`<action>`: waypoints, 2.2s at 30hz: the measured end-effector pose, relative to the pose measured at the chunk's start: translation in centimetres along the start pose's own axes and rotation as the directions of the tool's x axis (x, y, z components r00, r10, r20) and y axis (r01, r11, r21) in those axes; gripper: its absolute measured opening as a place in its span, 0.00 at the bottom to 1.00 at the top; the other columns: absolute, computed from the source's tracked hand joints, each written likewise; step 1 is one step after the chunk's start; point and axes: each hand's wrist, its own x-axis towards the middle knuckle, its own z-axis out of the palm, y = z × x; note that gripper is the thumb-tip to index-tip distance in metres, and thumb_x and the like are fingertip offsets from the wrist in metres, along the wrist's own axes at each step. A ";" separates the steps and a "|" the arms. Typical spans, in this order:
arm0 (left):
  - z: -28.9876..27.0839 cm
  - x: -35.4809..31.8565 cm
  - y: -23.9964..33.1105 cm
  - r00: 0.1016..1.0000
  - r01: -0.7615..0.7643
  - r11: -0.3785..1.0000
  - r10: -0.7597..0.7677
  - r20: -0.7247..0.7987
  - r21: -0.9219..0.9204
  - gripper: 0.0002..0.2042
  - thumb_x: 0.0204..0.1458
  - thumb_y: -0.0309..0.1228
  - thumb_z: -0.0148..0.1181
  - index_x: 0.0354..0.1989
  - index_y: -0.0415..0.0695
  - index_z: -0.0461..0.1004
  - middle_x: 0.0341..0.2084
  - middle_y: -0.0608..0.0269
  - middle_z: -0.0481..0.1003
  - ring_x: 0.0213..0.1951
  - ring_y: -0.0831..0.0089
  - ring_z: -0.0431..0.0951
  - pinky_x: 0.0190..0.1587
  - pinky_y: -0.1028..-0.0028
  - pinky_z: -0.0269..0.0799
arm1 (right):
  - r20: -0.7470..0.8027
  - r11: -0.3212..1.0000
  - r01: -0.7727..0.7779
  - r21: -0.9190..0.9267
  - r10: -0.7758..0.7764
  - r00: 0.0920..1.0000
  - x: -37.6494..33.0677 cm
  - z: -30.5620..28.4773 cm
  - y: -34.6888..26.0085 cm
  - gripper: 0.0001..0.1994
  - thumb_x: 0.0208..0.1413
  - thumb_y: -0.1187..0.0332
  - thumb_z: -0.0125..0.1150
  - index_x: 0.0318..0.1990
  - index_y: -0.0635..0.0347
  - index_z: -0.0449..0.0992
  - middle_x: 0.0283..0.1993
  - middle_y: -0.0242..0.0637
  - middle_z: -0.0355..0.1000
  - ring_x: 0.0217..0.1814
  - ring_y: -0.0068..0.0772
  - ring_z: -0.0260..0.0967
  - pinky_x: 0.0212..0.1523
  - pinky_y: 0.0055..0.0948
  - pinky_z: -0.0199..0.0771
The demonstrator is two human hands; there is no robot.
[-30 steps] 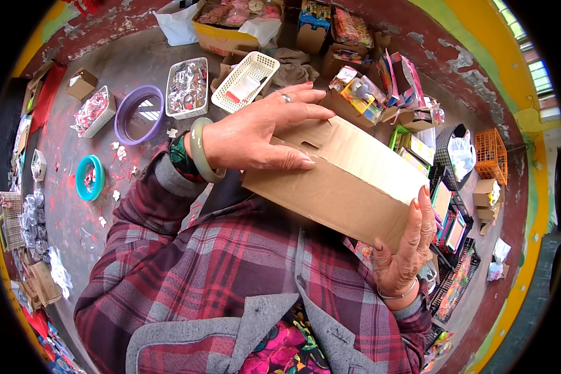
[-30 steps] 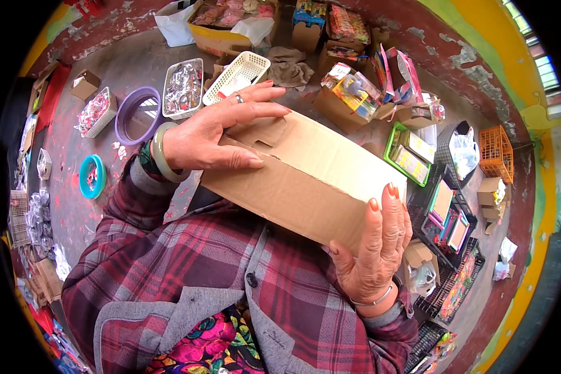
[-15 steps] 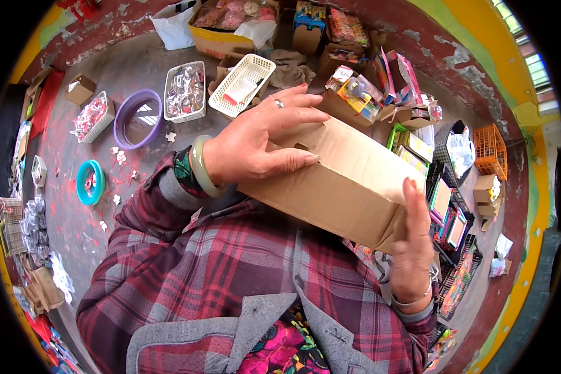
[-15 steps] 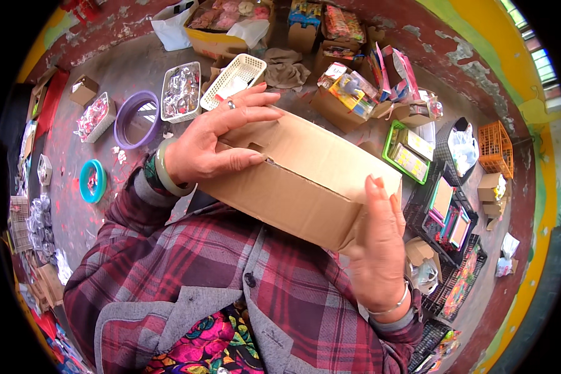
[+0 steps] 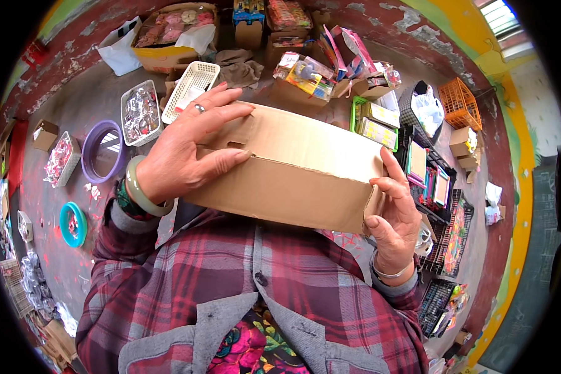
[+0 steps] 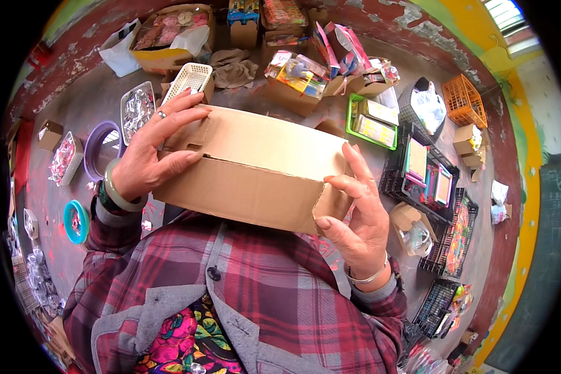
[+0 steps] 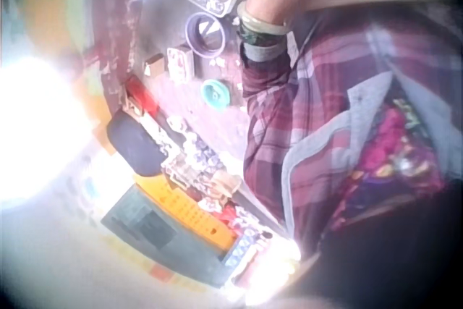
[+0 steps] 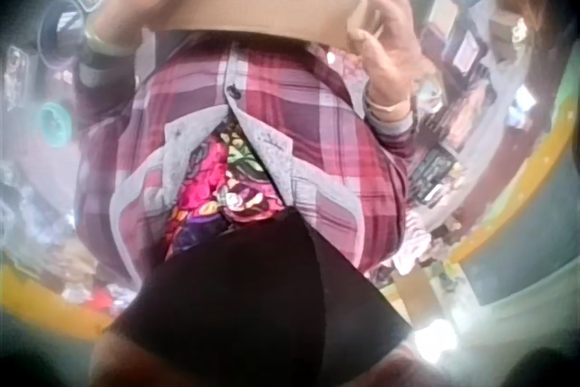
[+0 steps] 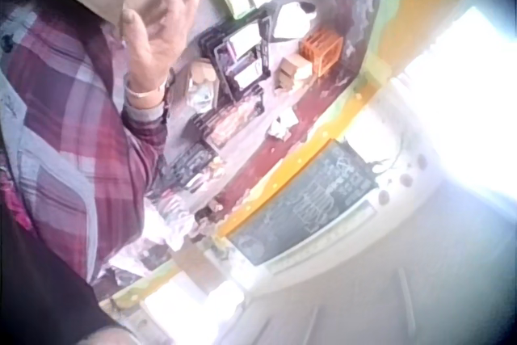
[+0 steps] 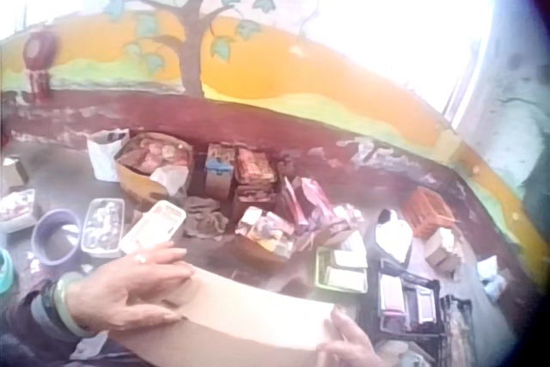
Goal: The person sits on the floor and handles small items, placing them into a cardboard box. They then fold the box flaps to close it and continue sorting items from a basket into the box.
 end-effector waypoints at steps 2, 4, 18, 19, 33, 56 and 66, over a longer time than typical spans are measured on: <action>-0.2 0.0 0.2 1.000 -0.011 0.999 0.011 0.012 0.044 0.25 0.45 0.39 0.60 0.52 0.40 0.66 0.56 0.48 0.60 0.60 0.54 0.55 0.61 0.62 0.48 | -0.007 0.999 0.038 0.004 -0.038 0.999 -0.1 -0.1 0.5 0.20 0.41 0.63 0.65 0.44 0.61 0.71 0.64 0.50 0.49 0.70 0.47 0.37 0.65 0.43 0.35; -0.3 0.1 0.6 1.000 -0.027 0.993 0.026 0.012 0.118 0.25 0.45 0.38 0.60 0.52 0.41 0.66 0.56 0.48 0.60 0.60 0.52 0.54 0.61 0.61 0.47 | -0.015 0.997 0.082 0.012 -0.082 0.997 -0.2 0.0 1.2 0.21 0.41 0.62 0.65 0.44 0.60 0.71 0.64 0.50 0.49 0.70 0.48 0.36 0.65 0.44 0.34; 4.6 2.3 8.2 0.871 -0.450 0.805 0.300 0.390 0.386 0.25 0.46 0.35 0.53 0.56 0.49 0.62 0.57 0.55 0.59 0.60 0.58 0.57 0.59 0.52 0.47 | -0.022 0.968 0.133 0.211 -0.131 0.991 -0.1 -0.2 3.0 0.20 0.43 0.55 0.62 0.40 0.58 0.71 0.64 0.54 0.48 0.71 0.50 0.32 0.65 0.47 0.28; 4.7 2.4 8.3 0.867 -0.451 0.809 0.298 0.399 0.376 0.26 0.46 0.35 0.53 0.56 0.50 0.61 0.57 0.55 0.59 0.60 0.58 0.57 0.59 0.52 0.47 | -0.016 0.961 0.143 0.238 -0.143 0.990 -0.1 -0.4 3.2 0.19 0.44 0.55 0.61 0.39 0.58 0.71 0.65 0.54 0.47 0.71 0.50 0.31 0.65 0.47 0.28; 5.5 1.6 7.7 0.845 -0.442 0.865 0.312 0.433 0.239 0.25 0.41 0.36 0.59 0.53 0.56 0.67 0.58 0.54 0.57 0.60 0.53 0.56 0.59 0.50 0.47 | 0.007 0.931 0.169 0.324 -0.181 0.983 -0.6 -0.8 4.3 0.19 0.56 0.53 0.46 0.30 0.59 0.75 0.65 0.57 0.46 0.69 0.50 0.36 0.65 0.47 0.30; 5.1 0.5 7.3 0.792 -0.537 0.816 0.399 0.461 0.216 0.23 0.44 0.33 0.49 0.54 0.50 0.65 0.58 0.57 0.59 0.60 0.62 0.58 0.61 0.61 0.48 | 0.652 0.501 0.666 -0.553 -0.237 0.720 5.3 -4.6 -2.7 0.15 0.41 0.71 0.58 0.40 0.59 0.75 0.45 0.42 0.71 0.48 0.41 0.69 0.45 0.35 0.68; 4.8 0.5 7.2 0.801 -0.570 0.795 0.481 0.357 0.208 0.20 0.43 0.32 0.49 0.48 0.47 0.69 0.55 0.52 0.62 0.57 0.59 0.62 0.57 0.63 0.57 | 0.441 0.624 0.569 -0.536 -0.368 0.819 4.4 -3.4 -0.2 0.14 0.37 0.77 0.59 0.37 0.64 0.75 0.42 0.43 0.72 0.46 0.42 0.70 0.45 0.33 0.71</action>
